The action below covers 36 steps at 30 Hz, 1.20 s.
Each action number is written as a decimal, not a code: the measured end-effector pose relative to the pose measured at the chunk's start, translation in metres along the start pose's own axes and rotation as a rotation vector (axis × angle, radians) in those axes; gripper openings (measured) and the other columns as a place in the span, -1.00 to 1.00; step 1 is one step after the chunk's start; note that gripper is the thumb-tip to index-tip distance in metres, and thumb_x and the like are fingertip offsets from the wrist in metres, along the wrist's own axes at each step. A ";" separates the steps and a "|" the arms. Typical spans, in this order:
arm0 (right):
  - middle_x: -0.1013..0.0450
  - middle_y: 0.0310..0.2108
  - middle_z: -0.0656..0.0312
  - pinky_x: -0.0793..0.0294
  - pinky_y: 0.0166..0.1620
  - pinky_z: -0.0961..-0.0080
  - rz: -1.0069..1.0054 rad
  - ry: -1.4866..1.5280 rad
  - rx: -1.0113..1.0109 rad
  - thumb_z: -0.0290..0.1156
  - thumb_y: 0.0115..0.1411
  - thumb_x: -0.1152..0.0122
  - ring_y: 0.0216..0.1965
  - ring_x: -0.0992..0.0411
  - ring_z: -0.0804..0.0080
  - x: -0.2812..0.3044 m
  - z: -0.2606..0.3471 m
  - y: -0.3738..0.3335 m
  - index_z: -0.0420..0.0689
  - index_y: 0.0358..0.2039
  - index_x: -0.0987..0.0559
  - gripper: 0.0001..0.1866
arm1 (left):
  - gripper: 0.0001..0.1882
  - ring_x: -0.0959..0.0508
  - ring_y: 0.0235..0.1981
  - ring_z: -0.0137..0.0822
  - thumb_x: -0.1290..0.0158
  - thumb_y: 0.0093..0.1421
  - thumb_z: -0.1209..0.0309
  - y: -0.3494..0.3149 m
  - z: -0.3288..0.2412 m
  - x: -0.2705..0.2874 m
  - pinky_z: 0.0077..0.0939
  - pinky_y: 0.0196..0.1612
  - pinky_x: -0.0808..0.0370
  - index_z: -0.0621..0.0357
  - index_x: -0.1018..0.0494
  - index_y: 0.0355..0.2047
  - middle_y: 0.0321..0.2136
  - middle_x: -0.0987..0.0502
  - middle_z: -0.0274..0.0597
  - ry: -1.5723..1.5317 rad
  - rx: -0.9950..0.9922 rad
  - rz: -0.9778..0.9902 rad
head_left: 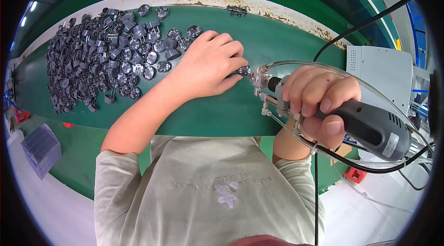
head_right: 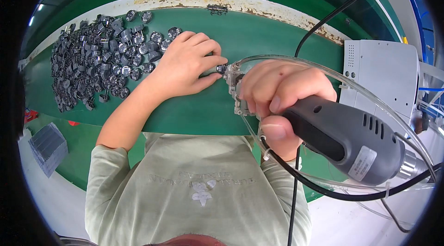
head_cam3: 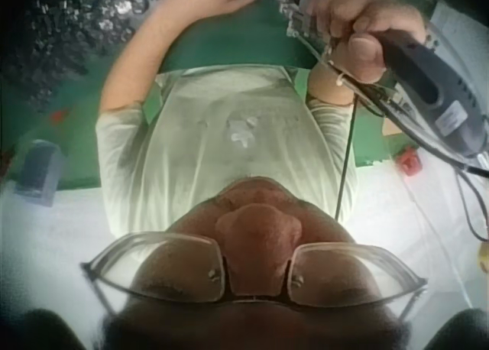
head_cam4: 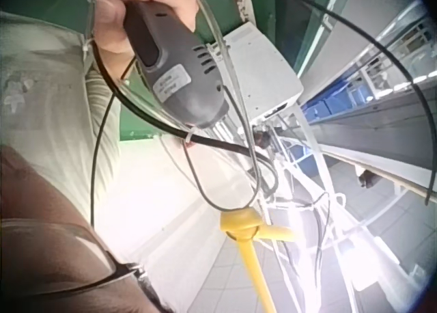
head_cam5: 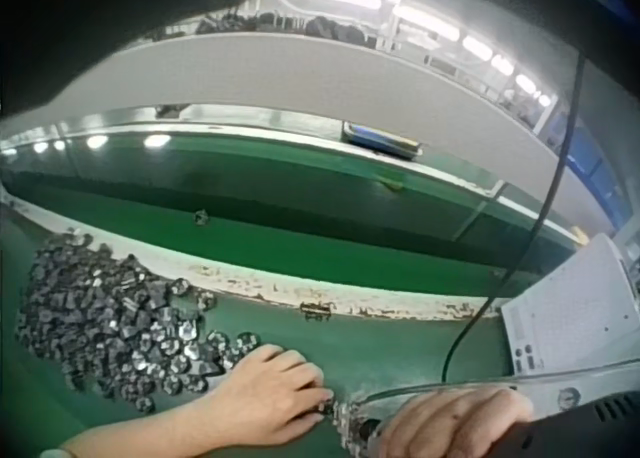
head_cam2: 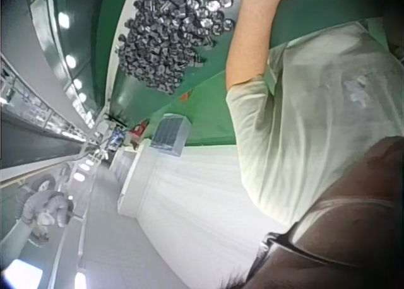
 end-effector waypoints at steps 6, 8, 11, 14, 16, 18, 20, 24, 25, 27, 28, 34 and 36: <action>-0.41 -0.58 0.28 -0.54 -0.47 0.30 -0.012 -0.038 -0.024 -0.20 0.26 -0.26 -0.65 -0.41 0.40 -0.004 -0.001 -0.001 -0.06 -0.29 -0.37 -0.73 | -0.71 -0.50 -0.13 -0.25 -0.33 0.01 0.29 0.001 0.000 0.000 -0.30 -0.05 -0.38 -0.03 -0.66 -0.21 -0.24 -0.51 -0.36 0.003 0.002 -0.002; -0.40 -0.58 0.28 -0.54 -0.47 0.30 -0.020 -0.049 -0.033 -0.21 0.25 -0.26 -0.65 -0.40 0.40 -0.006 0.000 -0.001 -0.06 -0.30 -0.37 -0.73 | -0.71 -0.50 -0.13 -0.26 -0.34 0.01 0.29 0.001 0.000 0.000 -0.31 -0.05 -0.38 -0.03 -0.66 -0.21 -0.24 -0.51 -0.37 0.001 0.000 -0.010; -0.39 -0.59 0.28 -0.55 -0.47 0.29 -0.014 -0.065 -0.042 -0.22 0.24 -0.27 -0.65 -0.39 0.40 -0.010 0.000 0.000 -0.06 -0.31 -0.37 -0.73 | -0.71 -0.50 -0.13 -0.26 -0.34 0.01 0.30 0.000 0.000 0.000 -0.31 -0.05 -0.38 -0.02 -0.66 -0.22 -0.24 -0.51 -0.38 -0.013 0.008 -0.003; -0.40 -0.59 0.22 -0.51 -0.45 0.32 0.041 -0.031 -0.045 -0.47 0.12 -0.37 -0.61 -0.39 0.36 -0.009 0.000 0.002 -0.13 -0.30 -0.40 -0.73 | -0.71 -0.50 -0.13 -0.26 -0.34 -0.02 0.31 0.000 -0.001 -0.001 -0.31 -0.05 -0.39 -0.01 -0.66 -0.23 -0.25 -0.51 -0.37 -0.010 0.014 0.004; -0.43 -0.58 0.22 -0.50 -0.44 0.35 0.058 -0.048 -0.041 -0.62 0.03 -0.37 -0.58 -0.41 0.35 -0.013 -0.003 0.001 -0.15 -0.31 -0.43 -0.72 | -0.73 -0.51 -0.13 -0.26 -0.33 -0.01 0.32 0.001 0.000 -0.001 -0.30 -0.03 -0.39 -0.01 -0.66 -0.25 -0.26 -0.52 -0.37 -0.011 -0.008 0.004; -0.46 -0.57 0.23 -0.49 -0.44 0.38 0.078 -0.121 -0.029 -0.70 -0.03 -0.37 -0.56 -0.43 0.34 -0.015 -0.009 0.002 -0.17 -0.32 -0.44 -0.69 | -0.75 -0.51 -0.12 -0.26 -0.31 0.00 0.32 -0.002 -0.004 -0.002 -0.29 -0.01 -0.38 0.00 -0.66 -0.26 -0.26 -0.53 -0.37 -0.029 -0.012 0.026; -0.50 -0.55 0.25 -0.48 -0.44 0.44 0.074 -0.177 -0.055 -0.72 -0.04 -0.40 -0.54 -0.45 0.38 -0.017 -0.009 0.009 -0.16 -0.33 -0.46 -0.68 | -0.77 -0.51 -0.12 -0.26 -0.29 0.01 0.32 0.004 -0.001 0.004 -0.29 0.01 -0.38 0.00 -0.65 -0.28 -0.27 -0.53 -0.37 -0.015 -0.018 0.040; -0.52 -0.50 0.24 -0.50 -0.42 0.43 0.006 -0.054 -0.044 -0.58 0.04 -0.48 -0.53 -0.46 0.42 -0.018 -0.019 0.001 -0.14 -0.28 -0.46 -0.67 | -0.83 -0.51 -0.13 -0.29 -0.32 0.00 0.30 0.002 -0.002 0.000 -0.29 -0.02 -0.38 -0.03 -0.68 -0.37 -0.31 -0.52 -0.40 -0.029 -0.031 -0.024; -0.52 -0.48 0.23 -0.51 -0.41 0.40 -0.028 0.025 0.004 -0.50 0.08 -0.52 -0.53 -0.46 0.43 -0.017 -0.020 -0.002 -0.13 -0.26 -0.46 -0.66 | -0.83 -0.52 -0.12 -0.28 -0.31 0.02 0.30 0.002 -0.003 0.004 -0.28 0.00 -0.39 -0.02 -0.67 -0.34 -0.30 -0.53 -0.39 -0.013 -0.027 0.002; -0.51 -0.46 0.23 -0.54 -0.40 0.36 -0.083 0.129 0.097 -0.28 0.19 -0.54 -0.54 -0.46 0.43 -0.011 -0.001 0.000 -0.11 -0.23 -0.45 -0.62 | -0.81 -0.53 -0.09 -0.27 -0.28 0.06 0.32 0.004 -0.003 0.014 -0.26 0.05 -0.39 0.02 -0.67 -0.30 -0.26 -0.55 -0.36 0.016 -0.015 0.055; -0.49 -0.49 0.25 -0.55 -0.41 0.35 -0.134 0.111 0.158 -0.16 0.23 -0.49 -0.55 -0.46 0.41 -0.005 0.014 -0.001 -0.10 -0.23 -0.43 -0.60 | -0.79 -0.54 -0.07 -0.25 -0.28 0.08 0.27 0.008 0.001 0.021 -0.23 0.08 -0.41 0.02 -0.68 -0.27 -0.26 -0.55 -0.31 0.016 -0.016 0.069; -0.44 -0.56 0.24 -0.53 -0.42 0.29 -0.286 0.009 0.234 -0.08 0.28 -0.43 -0.59 -0.43 0.36 0.010 0.024 -0.005 -0.12 -0.25 -0.42 -0.58 | -0.65 -0.54 0.05 -0.07 -0.24 0.15 0.16 0.087 0.110 0.054 -0.09 0.05 -0.47 0.04 -0.68 -0.11 -0.11 -0.62 -0.15 0.266 0.295 -0.075; -0.46 -0.54 0.18 -0.55 -0.41 0.26 -0.286 0.007 0.161 -0.16 0.19 -0.53 -0.58 -0.44 0.33 0.009 0.010 -0.001 -0.17 -0.28 -0.46 -0.57 | -0.59 -0.53 0.09 -0.03 -0.23 0.16 0.16 0.088 0.151 0.048 -0.06 0.09 -0.46 0.02 -0.65 -0.02 -0.07 -0.61 -0.15 0.363 0.397 -0.121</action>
Point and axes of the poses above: each hand's wrist, its own y-axis towards the middle knuckle, its own x-axis out of the back of the hand, z = x × y, the point moved 1 cm from there along y, towards the middle knuckle
